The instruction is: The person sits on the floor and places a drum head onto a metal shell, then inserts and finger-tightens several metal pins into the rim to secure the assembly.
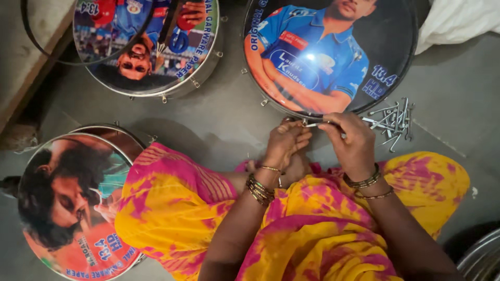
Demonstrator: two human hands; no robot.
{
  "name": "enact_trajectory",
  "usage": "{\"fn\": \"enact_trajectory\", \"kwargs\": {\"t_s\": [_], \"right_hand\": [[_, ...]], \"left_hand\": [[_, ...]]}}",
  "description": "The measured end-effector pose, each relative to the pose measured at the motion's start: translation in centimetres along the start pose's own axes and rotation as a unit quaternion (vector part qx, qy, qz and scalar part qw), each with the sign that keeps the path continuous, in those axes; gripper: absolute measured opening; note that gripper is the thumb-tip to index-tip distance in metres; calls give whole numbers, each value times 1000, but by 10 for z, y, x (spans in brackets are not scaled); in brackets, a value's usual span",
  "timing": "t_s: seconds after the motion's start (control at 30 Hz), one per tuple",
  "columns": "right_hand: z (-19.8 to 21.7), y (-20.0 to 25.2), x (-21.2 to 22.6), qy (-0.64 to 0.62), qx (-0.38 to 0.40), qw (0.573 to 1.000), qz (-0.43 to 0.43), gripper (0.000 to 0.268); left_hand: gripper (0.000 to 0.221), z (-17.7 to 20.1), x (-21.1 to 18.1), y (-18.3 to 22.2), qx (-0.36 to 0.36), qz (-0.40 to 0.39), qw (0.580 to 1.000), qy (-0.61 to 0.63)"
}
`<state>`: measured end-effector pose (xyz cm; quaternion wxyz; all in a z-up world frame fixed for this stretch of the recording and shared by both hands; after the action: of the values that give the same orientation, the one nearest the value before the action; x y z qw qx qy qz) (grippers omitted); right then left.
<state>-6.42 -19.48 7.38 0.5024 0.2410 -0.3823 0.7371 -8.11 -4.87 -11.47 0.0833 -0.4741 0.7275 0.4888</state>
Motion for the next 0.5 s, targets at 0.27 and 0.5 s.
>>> {"fn": "enact_trajectory", "kwargs": {"t_s": [0.27, 0.5], "right_hand": [[-11, 3, -1, 39, 9, 999, 33, 17], [-14, 4, 2, 8, 19, 1000, 20, 21]], "left_hand": [[23, -1, 9, -6, 8, 19, 1000, 14], [24, -5, 2, -1, 5, 20, 1000, -5]]}}
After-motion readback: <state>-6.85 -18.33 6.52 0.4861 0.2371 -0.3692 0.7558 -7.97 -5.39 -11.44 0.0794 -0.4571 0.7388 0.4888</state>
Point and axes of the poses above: each hand's wrist, its own y-axis away from the middle knuckle, its own z-axis out of the back of the hand, x = y × z, the point moved 2 cm from there along -y, towards the middle knuckle, and after that the axes turned 1 degree about -z, right-handed, at the moved point
